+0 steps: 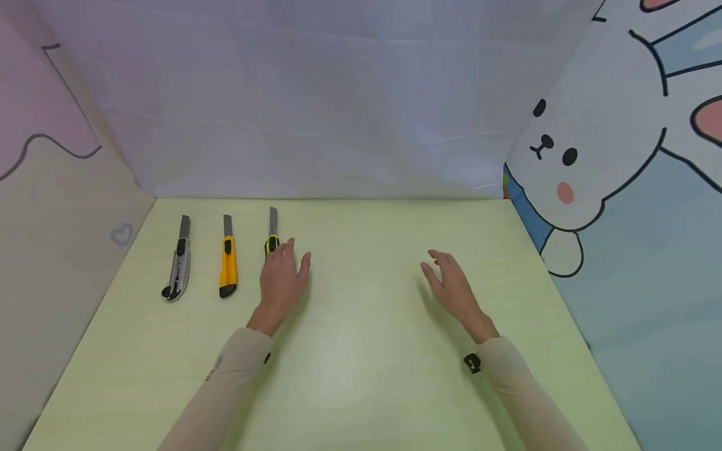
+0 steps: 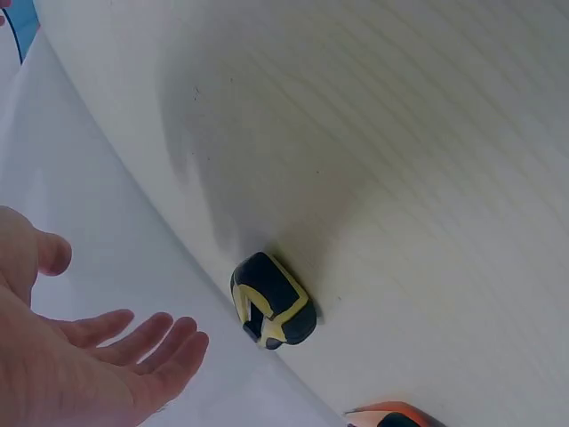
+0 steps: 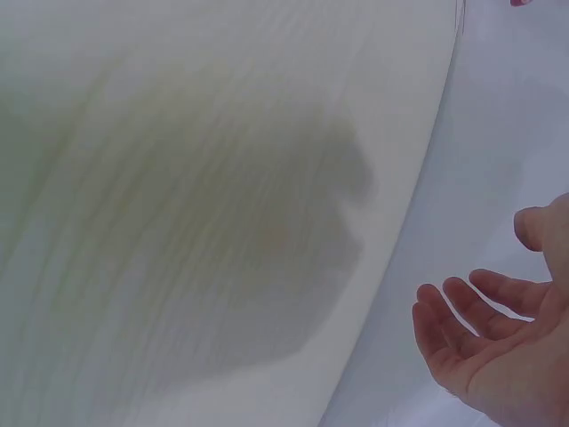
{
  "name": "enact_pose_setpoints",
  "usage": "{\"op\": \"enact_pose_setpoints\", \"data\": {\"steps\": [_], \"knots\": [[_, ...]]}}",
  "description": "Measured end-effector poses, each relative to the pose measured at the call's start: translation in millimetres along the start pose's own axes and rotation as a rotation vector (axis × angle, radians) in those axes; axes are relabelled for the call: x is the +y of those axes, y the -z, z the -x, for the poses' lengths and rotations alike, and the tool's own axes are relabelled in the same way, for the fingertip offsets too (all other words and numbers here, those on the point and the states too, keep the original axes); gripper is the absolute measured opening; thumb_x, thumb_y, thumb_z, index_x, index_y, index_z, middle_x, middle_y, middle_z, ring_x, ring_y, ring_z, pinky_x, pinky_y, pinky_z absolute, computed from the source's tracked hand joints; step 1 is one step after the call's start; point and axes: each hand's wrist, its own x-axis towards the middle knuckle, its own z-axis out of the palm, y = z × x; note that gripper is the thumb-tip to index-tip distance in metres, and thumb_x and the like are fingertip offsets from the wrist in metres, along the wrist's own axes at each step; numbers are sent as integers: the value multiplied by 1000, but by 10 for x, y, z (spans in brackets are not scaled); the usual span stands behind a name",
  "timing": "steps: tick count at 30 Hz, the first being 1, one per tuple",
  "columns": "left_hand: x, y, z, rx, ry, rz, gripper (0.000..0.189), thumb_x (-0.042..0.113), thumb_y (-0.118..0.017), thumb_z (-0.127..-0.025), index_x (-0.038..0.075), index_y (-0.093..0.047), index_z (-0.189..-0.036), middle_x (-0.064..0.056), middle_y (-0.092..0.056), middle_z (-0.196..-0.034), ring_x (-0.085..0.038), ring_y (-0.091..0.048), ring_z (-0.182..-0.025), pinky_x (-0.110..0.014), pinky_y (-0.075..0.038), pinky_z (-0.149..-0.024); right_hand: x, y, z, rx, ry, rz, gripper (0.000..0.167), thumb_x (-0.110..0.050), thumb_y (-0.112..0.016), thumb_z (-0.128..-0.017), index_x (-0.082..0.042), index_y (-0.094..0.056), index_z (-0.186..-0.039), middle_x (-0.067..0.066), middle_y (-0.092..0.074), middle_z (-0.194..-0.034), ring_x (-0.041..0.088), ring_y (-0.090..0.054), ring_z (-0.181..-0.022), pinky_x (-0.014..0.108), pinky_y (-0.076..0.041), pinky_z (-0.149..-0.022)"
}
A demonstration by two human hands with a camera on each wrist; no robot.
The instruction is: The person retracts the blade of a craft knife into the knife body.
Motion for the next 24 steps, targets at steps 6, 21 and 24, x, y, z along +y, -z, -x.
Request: {"op": "enact_pose_setpoints", "data": {"steps": [6, 21, 24], "knots": [[-31, 49, 3, 48, 48, 80, 54, 34, -52, -107, -5, -49, -144, -29, -55, -139, -47, -53, -123, -60, -47, -100, -37, -39, 16, 16, 17, -53, 44, -23, -55, -108, 4, -52, -142, 25, -55, -139, 41, -56, -124, 55, -49, -100], [-190, 114, 4, 66, 175, 187, 51, 26, -53, -107, -7, -49, -145, -31, -51, -135, -44, -50, -119, -57, -48, -99, -102, -105, 69, 8, 37, -107, 40, -19, -59, -107, 6, -56, -138, 25, -61, -133, 37, -61, -116, 54, -52, -96], [-218, 124, 3, 71, 184, 196, 50, 24, -54, -106, -8, -49, -144, -32, -50, -134, -44, -50, -117, -57, -49, -97, -113, -113, 85, 5, 42, -117, 40, -18, -59, -106, 7, -56, -137, 25, -61, -132, 37, -61, -115, 54, -52, -96]]}}
